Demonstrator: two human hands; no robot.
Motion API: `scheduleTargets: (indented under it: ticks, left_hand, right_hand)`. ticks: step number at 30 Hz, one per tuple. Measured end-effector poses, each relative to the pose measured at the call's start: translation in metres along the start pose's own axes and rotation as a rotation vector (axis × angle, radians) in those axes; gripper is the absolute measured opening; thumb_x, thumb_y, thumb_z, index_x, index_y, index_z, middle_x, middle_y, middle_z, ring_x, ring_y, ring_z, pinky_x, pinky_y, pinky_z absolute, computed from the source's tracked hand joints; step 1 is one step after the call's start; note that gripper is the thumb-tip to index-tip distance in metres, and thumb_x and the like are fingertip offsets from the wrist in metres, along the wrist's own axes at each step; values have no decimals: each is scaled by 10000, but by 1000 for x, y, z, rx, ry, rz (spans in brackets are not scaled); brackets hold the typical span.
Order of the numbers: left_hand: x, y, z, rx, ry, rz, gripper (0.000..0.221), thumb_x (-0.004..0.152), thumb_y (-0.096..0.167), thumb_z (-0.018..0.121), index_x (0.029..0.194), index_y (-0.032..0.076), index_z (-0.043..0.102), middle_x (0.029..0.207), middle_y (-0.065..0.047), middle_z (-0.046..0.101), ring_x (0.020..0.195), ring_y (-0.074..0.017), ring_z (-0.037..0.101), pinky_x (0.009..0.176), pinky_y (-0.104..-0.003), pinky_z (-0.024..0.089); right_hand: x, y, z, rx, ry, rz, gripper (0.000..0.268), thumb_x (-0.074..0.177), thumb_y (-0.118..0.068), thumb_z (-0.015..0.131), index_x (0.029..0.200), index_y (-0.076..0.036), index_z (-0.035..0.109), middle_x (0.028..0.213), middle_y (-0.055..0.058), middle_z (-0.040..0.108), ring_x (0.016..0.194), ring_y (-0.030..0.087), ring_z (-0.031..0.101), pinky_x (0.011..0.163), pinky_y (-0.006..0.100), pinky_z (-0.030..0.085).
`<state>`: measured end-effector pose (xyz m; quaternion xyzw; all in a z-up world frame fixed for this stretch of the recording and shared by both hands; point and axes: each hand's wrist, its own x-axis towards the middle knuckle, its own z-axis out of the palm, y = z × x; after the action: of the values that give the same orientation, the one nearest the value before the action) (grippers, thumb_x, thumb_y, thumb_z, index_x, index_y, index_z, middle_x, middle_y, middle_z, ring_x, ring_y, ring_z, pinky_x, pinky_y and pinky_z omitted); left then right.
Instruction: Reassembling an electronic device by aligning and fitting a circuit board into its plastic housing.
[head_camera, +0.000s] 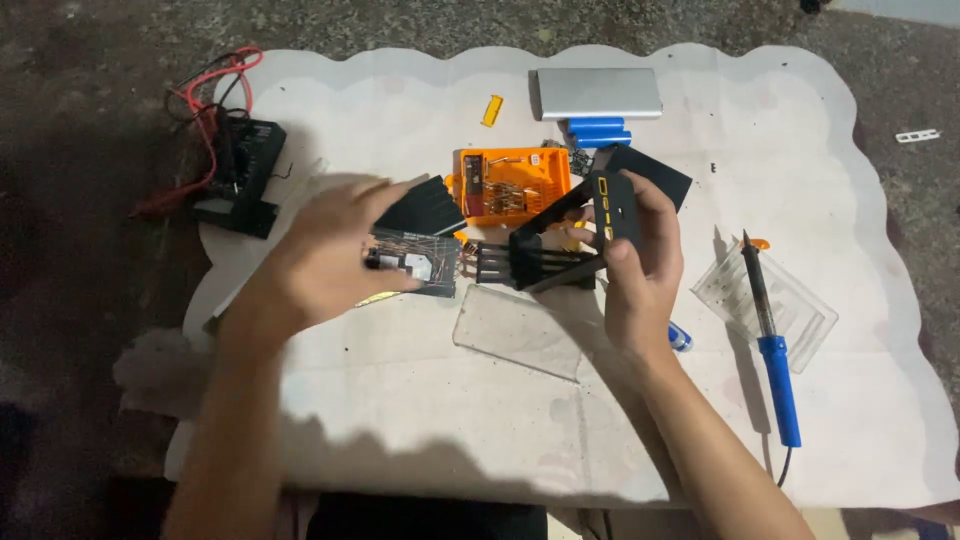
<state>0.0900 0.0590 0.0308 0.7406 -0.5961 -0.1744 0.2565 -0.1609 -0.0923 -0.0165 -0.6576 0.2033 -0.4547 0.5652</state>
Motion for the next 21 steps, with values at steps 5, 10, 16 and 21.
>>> scheduleTargets:
  ticks: [5,10,16,21]
  left_hand:
    - [-27,-46,24,124,92,86,914,567,153,911,1398,36,548,1443,-75,519,1304,-303,483,1101,-424,373]
    - [-28,-42,19,256,79,103,768,617,247,911,1309,47,646,1323,-93,519,1264,-311,468,1104,-457,386]
    - [-28,4,-16,-68,107,126,757,656,135,903,1337,118,571,1135,-85,626,941,-252,612,806,-390,492]
    - [-1,39,-24,-129,19,218,732,652,100,910,1283,56,541,1176,-105,579,887,-213,601,716,-362,536]
  right_hand:
    - [1,4,0,76,2,7,686,976,-367,605,1473,35,357,1315,203,494,1191,266,573,1038,399,569]
    - [5,-2,3,-34,-30,7,983,869,-675,654,1499,5,325,1361,212,478,1203,285,594,1075,441,571]
    - [4,2,-6,-216,-133,-159,1071,722,-513,770,1557,-22,314,1452,217,531,1338,330,565,1217,460,444]
    - [2,4,-12,-216,-118,-200,758,813,-500,755,1382,-40,553,1420,163,538,1317,294,531,1165,406,424]
